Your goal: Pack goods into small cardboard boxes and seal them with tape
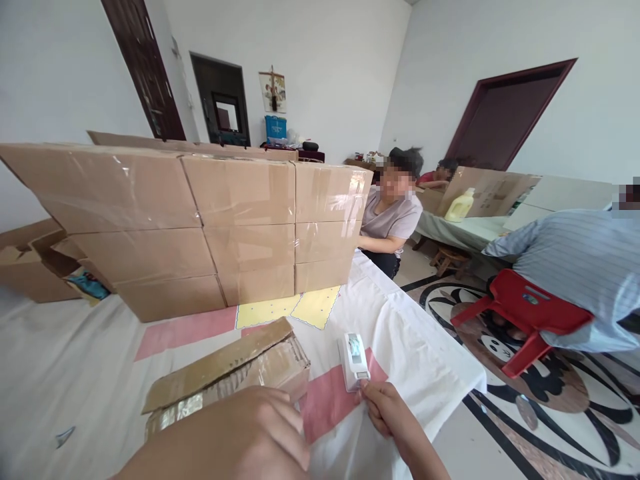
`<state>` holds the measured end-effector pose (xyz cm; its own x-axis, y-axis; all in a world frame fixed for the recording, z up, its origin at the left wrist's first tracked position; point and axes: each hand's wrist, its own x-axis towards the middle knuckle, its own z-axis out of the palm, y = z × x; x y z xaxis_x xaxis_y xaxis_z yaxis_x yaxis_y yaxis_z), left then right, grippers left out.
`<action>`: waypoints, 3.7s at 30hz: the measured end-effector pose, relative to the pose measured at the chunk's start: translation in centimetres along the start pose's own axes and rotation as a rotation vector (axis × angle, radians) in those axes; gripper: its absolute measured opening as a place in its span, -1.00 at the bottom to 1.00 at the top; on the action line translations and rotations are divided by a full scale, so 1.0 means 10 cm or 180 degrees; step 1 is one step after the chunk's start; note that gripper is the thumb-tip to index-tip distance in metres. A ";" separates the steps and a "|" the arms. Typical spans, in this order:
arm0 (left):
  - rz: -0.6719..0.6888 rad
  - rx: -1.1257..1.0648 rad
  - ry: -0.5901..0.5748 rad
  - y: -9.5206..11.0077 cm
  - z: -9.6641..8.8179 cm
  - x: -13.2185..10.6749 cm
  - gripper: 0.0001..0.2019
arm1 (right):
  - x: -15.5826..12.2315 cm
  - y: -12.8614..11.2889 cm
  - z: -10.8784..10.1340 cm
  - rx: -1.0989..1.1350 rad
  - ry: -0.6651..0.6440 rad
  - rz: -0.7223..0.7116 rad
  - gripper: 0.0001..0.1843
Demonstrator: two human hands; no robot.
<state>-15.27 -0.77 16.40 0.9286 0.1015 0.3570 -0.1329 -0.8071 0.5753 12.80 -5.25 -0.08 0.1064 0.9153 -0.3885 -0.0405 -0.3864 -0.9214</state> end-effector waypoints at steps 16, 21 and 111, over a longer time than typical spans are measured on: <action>0.0306 -0.0279 0.0012 0.36 -0.20 -0.03 -0.61 | 0.06 0.15 -0.01 -0.0681 0.0254 0.0037 -0.49; 0.0460 -0.0305 0.0169 0.38 -0.20 -0.13 -0.66 | 0.03 0.13 0.02 -0.0670 0.0307 -0.0009 -0.51; -0.4264 -0.0792 0.1455 0.12 -0.76 -1.17 -0.76 | 0.01 -0.93 1.51 -0.3600 0.0035 -0.3883 -0.52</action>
<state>-28.96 1.48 18.48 0.2164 0.9022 -0.3731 0.6356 0.1599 0.7553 -1.79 0.11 8.40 -0.4610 0.7228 0.5149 0.7587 0.6219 -0.1938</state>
